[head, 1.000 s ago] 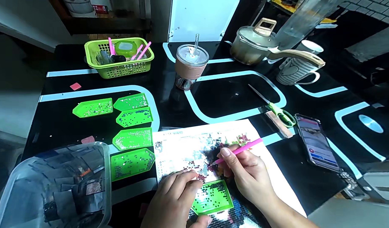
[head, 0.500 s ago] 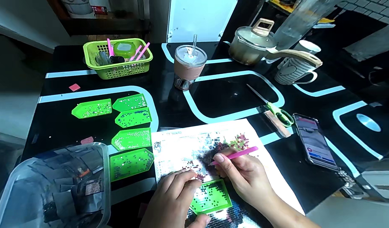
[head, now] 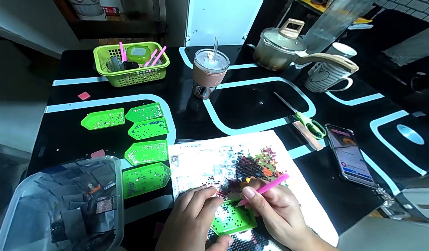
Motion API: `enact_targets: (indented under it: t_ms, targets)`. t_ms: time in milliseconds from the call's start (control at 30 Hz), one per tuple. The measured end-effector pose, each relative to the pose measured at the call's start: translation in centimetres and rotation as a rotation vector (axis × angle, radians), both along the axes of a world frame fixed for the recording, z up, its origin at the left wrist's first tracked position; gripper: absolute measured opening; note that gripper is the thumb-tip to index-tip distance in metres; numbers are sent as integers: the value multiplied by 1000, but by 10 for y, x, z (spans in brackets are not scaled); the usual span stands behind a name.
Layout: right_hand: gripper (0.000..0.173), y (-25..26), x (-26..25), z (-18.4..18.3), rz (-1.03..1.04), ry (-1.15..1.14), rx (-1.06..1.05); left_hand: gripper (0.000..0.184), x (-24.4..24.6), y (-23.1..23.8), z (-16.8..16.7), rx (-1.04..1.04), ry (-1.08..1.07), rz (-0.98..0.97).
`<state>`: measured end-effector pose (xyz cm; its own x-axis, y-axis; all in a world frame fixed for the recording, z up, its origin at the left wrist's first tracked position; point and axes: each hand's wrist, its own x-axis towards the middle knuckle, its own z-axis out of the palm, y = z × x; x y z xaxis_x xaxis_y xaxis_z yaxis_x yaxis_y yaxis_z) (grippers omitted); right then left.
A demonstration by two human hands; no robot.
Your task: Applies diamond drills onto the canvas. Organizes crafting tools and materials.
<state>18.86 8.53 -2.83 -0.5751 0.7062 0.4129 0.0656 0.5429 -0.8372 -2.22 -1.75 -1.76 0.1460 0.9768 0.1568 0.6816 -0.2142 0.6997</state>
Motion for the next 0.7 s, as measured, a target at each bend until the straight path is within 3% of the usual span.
enact_targets:
  t_ms: [233,433,700]
  targets:
    - [31,0,-1,-1,3,5,-5,49,0,0,-1,4,1,4]
    - [27,10,-5,12,-156,83,-311,50,0,1,3,-23,-9,-8]
    - [24,23,-13,7,-197,-3,-165,50,-1,0,2,-23,-4,-8]
